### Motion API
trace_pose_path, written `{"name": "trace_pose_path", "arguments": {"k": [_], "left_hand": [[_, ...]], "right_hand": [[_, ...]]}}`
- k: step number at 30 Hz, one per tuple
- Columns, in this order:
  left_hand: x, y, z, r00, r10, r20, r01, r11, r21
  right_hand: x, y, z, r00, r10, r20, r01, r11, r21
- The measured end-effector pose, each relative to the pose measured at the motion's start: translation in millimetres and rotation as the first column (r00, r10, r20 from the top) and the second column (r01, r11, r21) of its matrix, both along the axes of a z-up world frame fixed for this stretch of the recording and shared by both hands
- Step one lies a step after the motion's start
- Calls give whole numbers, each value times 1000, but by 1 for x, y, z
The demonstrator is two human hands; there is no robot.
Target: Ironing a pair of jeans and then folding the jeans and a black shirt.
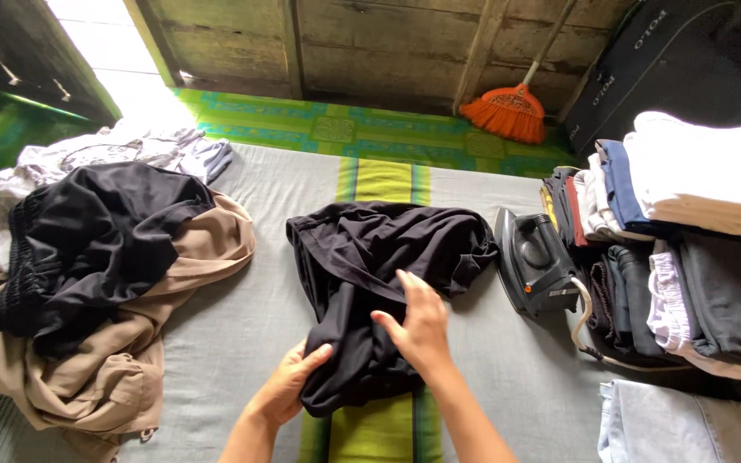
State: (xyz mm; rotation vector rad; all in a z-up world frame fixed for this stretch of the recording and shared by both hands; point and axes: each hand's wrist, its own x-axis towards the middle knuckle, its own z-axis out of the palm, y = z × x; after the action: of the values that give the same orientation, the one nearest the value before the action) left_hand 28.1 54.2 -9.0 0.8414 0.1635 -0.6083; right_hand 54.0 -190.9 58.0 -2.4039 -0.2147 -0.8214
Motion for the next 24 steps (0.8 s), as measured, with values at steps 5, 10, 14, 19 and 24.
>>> {"name": "trace_pose_path", "arguments": {"k": [5,10,14,19,24], "left_hand": [[2,17,12,999,-33,-28,33,999,9],[17,77,9,974,222,-49,-216,970,116],[35,85,-4,944,328,-36,-324,942,90],[39,32,18,709,230,667,-684,453,571],[12,-24,53,596,-135,792,-755,242,610]], "right_hand": [[56,-26,-109,889,32,-457,-40,999,-8],[41,-106,-73,972,92,-216,204,124,971],[7,-159,-67,955,55,-292,294,-305,906],[-31,-154,-120,915,-100,-391,403,198,893],[-38,-87,-49,921,-372,-115,390,880,271]]}}
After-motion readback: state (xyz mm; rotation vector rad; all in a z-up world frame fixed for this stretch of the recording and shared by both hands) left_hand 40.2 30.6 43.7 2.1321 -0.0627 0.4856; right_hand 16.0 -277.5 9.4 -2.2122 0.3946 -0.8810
